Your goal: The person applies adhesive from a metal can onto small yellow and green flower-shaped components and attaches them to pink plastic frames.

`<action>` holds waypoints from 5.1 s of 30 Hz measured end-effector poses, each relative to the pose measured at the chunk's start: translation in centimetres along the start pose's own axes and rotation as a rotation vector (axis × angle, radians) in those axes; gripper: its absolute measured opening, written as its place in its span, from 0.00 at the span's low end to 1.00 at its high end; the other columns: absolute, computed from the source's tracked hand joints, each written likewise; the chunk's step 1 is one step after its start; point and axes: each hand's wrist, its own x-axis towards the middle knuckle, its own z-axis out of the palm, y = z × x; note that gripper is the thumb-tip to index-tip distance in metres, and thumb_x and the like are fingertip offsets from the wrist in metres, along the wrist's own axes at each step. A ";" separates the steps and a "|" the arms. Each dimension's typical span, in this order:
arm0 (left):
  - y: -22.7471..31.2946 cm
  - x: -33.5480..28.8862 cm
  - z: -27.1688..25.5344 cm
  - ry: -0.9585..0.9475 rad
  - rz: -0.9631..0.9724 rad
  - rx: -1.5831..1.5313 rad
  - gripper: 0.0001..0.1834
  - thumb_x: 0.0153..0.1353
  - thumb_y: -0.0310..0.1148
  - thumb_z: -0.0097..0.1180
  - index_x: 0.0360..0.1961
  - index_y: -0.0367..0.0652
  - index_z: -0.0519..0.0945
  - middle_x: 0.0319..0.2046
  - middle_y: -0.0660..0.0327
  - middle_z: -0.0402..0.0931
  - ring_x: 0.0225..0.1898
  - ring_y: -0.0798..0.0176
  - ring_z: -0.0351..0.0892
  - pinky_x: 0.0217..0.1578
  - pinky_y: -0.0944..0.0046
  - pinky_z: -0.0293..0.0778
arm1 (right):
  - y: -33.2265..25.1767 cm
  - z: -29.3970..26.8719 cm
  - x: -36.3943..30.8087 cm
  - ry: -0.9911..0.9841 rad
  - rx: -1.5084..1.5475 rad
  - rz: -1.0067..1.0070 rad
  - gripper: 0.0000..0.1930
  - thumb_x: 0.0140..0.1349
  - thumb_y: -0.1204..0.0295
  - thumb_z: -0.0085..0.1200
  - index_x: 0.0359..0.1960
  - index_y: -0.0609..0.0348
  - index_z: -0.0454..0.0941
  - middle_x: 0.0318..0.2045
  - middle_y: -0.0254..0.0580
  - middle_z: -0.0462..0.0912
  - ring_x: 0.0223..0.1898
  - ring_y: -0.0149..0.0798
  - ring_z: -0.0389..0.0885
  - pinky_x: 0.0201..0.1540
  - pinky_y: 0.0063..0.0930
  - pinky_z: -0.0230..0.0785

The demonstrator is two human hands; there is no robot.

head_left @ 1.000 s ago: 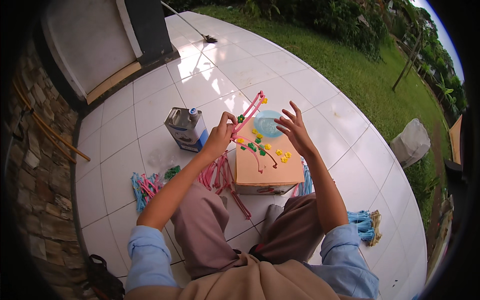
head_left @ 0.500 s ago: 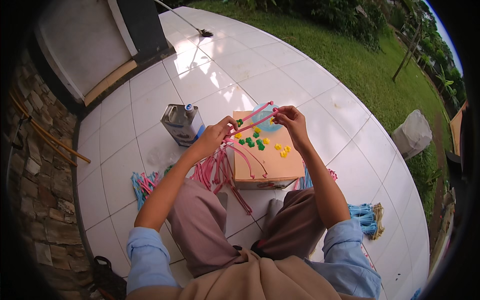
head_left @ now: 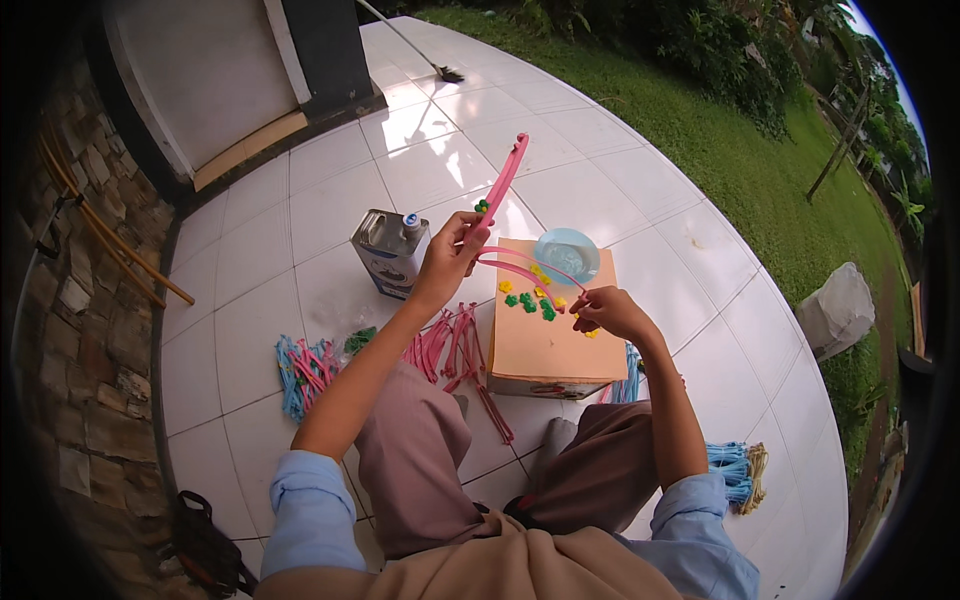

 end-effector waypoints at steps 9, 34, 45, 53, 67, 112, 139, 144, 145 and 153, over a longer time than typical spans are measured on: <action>0.0 -0.3 5.0 0.010 0.334 0.246 0.09 0.63 0.27 0.46 0.43 0.37 0.67 0.36 0.57 0.68 0.35 0.64 0.75 0.35 0.66 0.72 | -7.4 5.6 0.1 0.050 0.790 -0.514 0.31 0.66 0.59 0.42 0.64 0.61 0.45 0.58 0.45 0.62 0.59 0.40 0.63 0.57 0.32 0.60; 12.7 -0.2 6.4 -0.118 0.203 0.036 0.20 0.56 0.40 0.58 0.45 0.39 0.74 0.30 0.62 0.73 0.27 0.73 0.75 0.26 0.72 0.73 | -13.8 -1.0 -8.3 0.645 0.302 -0.583 0.16 0.60 0.73 0.51 0.51 0.57 0.69 0.18 0.30 0.70 0.17 0.21 0.64 0.20 0.18 0.56; 9.4 0.0 11.7 -0.249 0.121 -0.194 0.11 0.62 0.31 0.50 0.40 0.33 0.77 0.34 0.59 0.78 0.37 0.69 0.78 0.41 0.67 0.77 | -7.7 -0.2 -12.4 0.660 0.399 -0.418 0.10 0.64 0.72 0.46 0.42 0.66 0.71 0.20 0.34 0.74 0.16 0.21 0.69 0.18 0.16 0.60; 7.8 -1.6 12.3 -0.238 0.056 -0.337 0.18 0.66 0.39 0.43 0.41 0.34 0.78 0.30 0.60 0.77 0.34 0.70 0.77 0.40 0.69 0.78 | -4.6 -0.5 -14.0 0.675 0.607 -0.405 0.10 0.68 0.67 0.36 0.42 0.62 0.60 0.25 0.39 0.74 0.16 0.26 0.73 0.14 0.14 0.54; 7.7 -2.7 6.6 -0.633 -0.035 -0.242 0.33 0.45 0.26 0.66 0.54 0.36 0.65 0.45 0.56 0.71 0.47 0.62 0.74 0.50 0.61 0.74 | -2.7 -7.8 -14.4 0.546 0.276 -0.268 0.14 0.68 0.66 0.38 0.38 0.62 0.73 0.19 0.29 0.66 0.13 0.20 0.62 0.14 0.16 0.56; 0.9 3.8 13.6 -0.547 0.423 0.636 0.09 0.59 0.32 0.51 0.33 0.37 0.77 0.28 0.57 0.73 0.29 0.62 0.76 0.31 0.64 0.72 | 2.1 -10.8 -8.6 0.161 -0.261 -0.302 0.27 0.45 0.82 0.57 0.48 0.55 0.63 0.31 0.35 0.70 0.30 0.28 0.71 0.35 0.25 0.67; -13.7 3.9 12.6 -0.652 0.466 1.191 0.26 0.46 0.25 0.51 0.50 0.52 0.76 0.30 0.66 0.69 0.31 0.67 0.73 0.26 0.69 0.72 | 18.0 -5.2 5.4 0.200 0.436 -0.277 0.19 0.50 0.75 0.62 0.41 0.55 0.65 0.36 0.33 0.74 0.37 0.27 0.74 0.32 0.20 0.62; -14.2 4.0 12.6 -0.631 0.440 1.134 0.25 0.44 0.26 0.52 0.49 0.52 0.77 0.32 0.64 0.70 0.32 0.66 0.74 0.28 0.68 0.73 | 18.6 -4.1 5.4 0.264 0.480 -0.327 0.20 0.49 0.76 0.62 0.41 0.55 0.65 0.37 0.36 0.74 0.39 0.29 0.74 0.37 0.23 0.65; -14.2 4.0 12.6 -0.634 0.440 1.133 0.25 0.44 0.26 0.52 0.49 0.52 0.77 0.32 0.64 0.70 0.32 0.66 0.74 0.28 0.68 0.73 | 18.8 -3.9 5.3 0.293 0.468 -0.358 0.20 0.49 0.76 0.62 0.41 0.55 0.65 0.37 0.37 0.74 0.39 0.30 0.74 0.40 0.24 0.64; -14.1 3.8 12.5 -0.577 0.457 1.131 0.24 0.42 0.26 0.53 0.46 0.51 0.79 0.31 0.63 0.71 0.31 0.65 0.75 0.26 0.69 0.73 | 19.0 -3.2 5.3 0.325 0.386 -0.392 0.22 0.45 0.80 0.63 0.39 0.55 0.63 0.36 0.39 0.72 0.42 0.34 0.71 0.48 0.32 0.61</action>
